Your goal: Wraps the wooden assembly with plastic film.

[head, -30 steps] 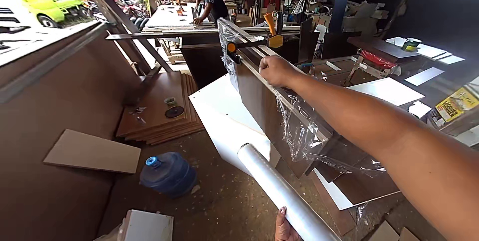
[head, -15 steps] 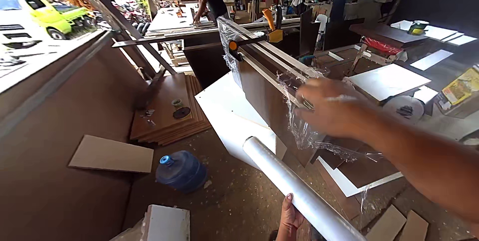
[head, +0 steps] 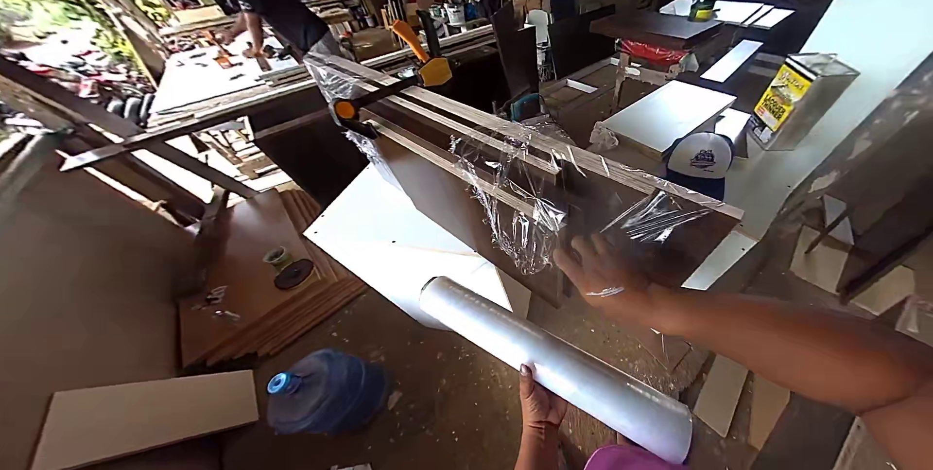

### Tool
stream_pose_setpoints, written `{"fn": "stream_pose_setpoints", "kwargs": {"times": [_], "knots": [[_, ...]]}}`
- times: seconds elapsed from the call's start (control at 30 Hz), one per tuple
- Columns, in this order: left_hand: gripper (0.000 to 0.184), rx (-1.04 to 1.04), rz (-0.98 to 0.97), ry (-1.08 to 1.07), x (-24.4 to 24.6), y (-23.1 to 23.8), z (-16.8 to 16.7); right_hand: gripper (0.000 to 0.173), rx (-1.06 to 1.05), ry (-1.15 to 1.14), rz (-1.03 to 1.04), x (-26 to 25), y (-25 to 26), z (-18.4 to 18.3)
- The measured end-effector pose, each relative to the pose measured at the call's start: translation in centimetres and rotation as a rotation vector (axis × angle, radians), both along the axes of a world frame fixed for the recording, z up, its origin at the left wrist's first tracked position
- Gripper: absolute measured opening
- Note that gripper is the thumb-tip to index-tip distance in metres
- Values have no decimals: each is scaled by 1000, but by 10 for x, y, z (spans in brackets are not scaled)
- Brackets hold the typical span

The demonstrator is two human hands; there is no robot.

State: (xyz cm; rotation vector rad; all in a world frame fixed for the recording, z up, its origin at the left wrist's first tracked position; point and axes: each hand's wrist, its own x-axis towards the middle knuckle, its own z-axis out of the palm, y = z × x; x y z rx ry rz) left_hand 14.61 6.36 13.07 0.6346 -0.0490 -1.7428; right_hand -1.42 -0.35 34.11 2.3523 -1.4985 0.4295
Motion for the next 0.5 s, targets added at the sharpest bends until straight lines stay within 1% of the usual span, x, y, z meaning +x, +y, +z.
{"fn": "stream_pose_setpoints", "kwargs": {"times": [0.1, 0.2, 0.23, 0.27, 0.3, 0.37, 0.43, 0.5], "knots": [[91, 4, 12, -29, -2, 0, 10, 17, 161, -68, 79, -5, -4, -2], [80, -17, 46, -50, -2, -1, 24, 19, 371, -29, 209, -6, -1, 3], [76, -31, 55, -62, -1, -2, 29, 19, 396, -26, 231, -6, 1, 3], [73, -42, 64, -75, -1, -4, 33, 19, 393, -43, 252, -8, 1, 2], [71, -50, 74, -84, 0, -5, 38, 17, 347, -71, 285, -9, -1, 0], [72, -64, 90, -100, 0, -7, 50, 13, 257, -128, 363, -13, -3, -8], [70, -78, 113, -91, -1, -10, 61, 12, 245, -166, 413, -16, -4, -10], [55, -88, 116, -79, -1, -15, 70, 13, 252, -189, 437, -19, -5, -12]]}}
